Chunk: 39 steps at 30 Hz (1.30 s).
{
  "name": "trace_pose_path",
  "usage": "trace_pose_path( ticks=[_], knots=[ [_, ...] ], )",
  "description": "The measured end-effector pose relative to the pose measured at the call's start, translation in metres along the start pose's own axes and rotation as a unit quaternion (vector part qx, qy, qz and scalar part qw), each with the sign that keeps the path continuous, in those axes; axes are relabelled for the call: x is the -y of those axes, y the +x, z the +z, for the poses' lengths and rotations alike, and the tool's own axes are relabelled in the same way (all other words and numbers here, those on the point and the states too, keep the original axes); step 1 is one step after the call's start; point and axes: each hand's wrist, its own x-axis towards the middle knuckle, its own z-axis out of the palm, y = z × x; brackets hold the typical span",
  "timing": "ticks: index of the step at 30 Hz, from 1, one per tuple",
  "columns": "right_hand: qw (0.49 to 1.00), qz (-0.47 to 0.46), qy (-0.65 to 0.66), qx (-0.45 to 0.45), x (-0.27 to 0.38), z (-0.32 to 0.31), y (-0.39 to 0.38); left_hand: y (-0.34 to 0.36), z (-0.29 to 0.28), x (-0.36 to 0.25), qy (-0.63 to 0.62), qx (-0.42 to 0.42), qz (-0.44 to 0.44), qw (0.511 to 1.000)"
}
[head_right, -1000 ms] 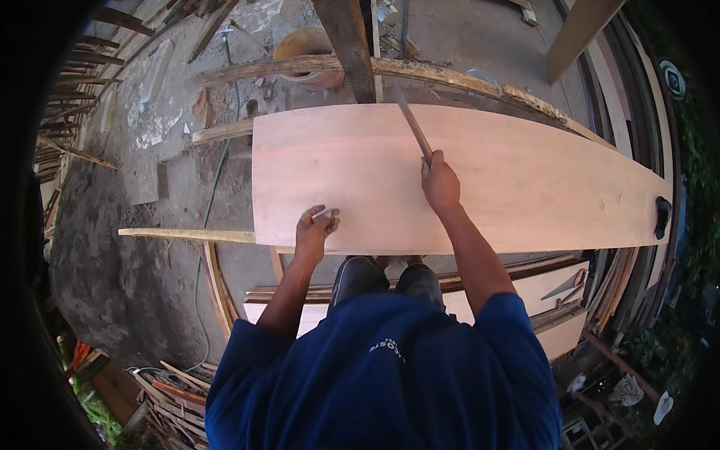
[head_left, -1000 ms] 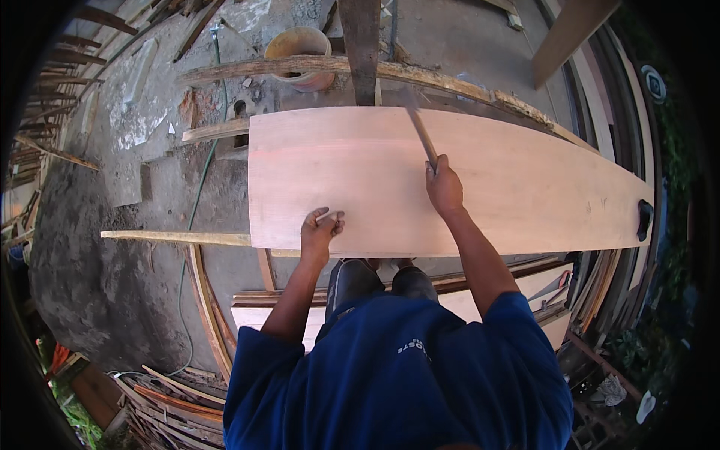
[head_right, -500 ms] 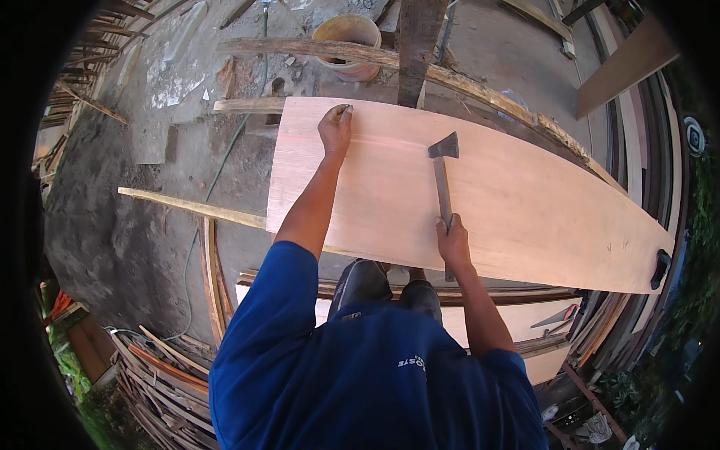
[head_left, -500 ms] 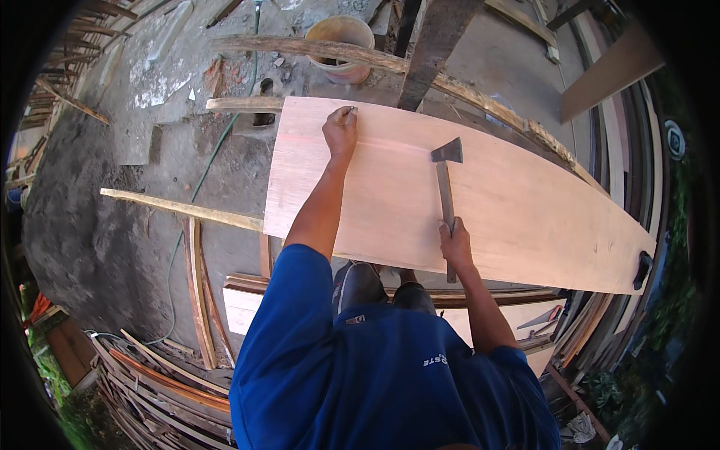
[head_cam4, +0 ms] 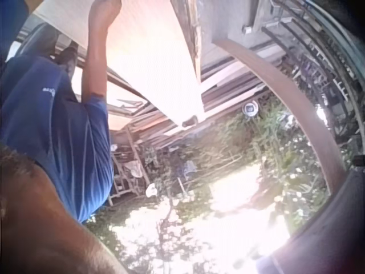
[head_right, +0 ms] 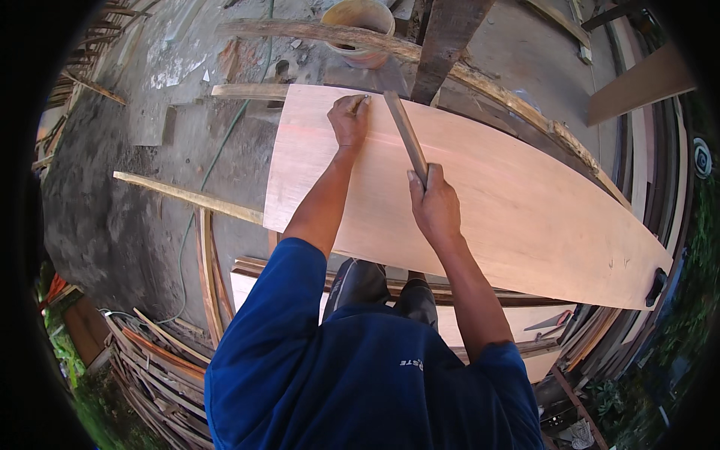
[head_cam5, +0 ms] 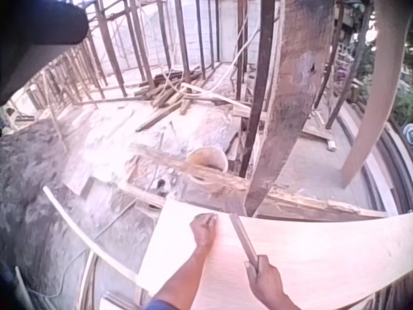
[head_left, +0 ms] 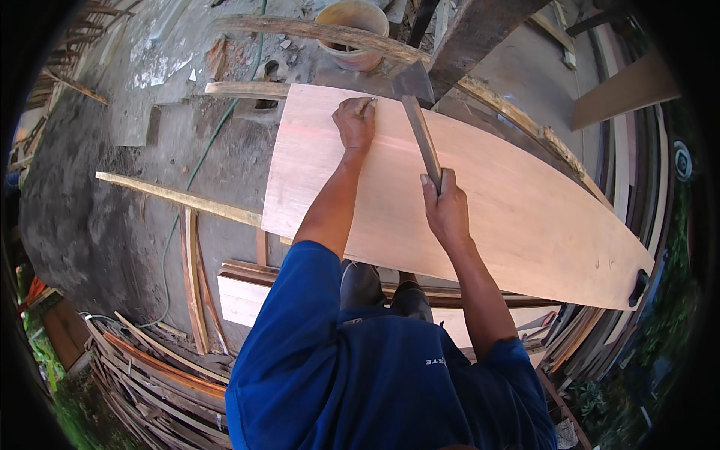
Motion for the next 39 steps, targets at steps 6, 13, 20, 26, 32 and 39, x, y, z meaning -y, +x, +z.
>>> trace_pose_path(
  ticks=[6, 13, 20, 26, 32, 39],
  knots=[
    [0.983, 0.018, -0.167, 0.07, -0.014, 0.034, 0.047, -0.005, 0.004, -0.007, 0.068, 0.043, -0.018, 0.997],
    [0.998, 0.015, -0.05, 0.026, 0.034, 0.012, 0.04, -0.004, -0.009, 0.008, -0.065, -0.032, -0.032, 0.997],
    [0.987, 0.037, -0.153, 0.04, -0.032, 0.044, 0.052, -0.005, -0.015, 0.013, -0.194, -0.017, -0.134, 0.972],
    [0.995, -0.057, -0.02, -0.08, -0.007, 0.039, 0.045, -0.001, -0.021, 0.017, -0.166, -0.009, -0.113, 0.979],
    [0.988, 0.05, -0.139, 0.046, -0.029, 0.045, 0.059, 0.002, -0.015, 0.022, -0.192, -0.006, -0.122, 0.974],
    [0.977, 0.048, -0.183, 0.099, -0.042, 0.05, 0.057, 0.001, -0.019, 0.012, -0.199, 0.015, -0.135, 0.971]
  ],
)
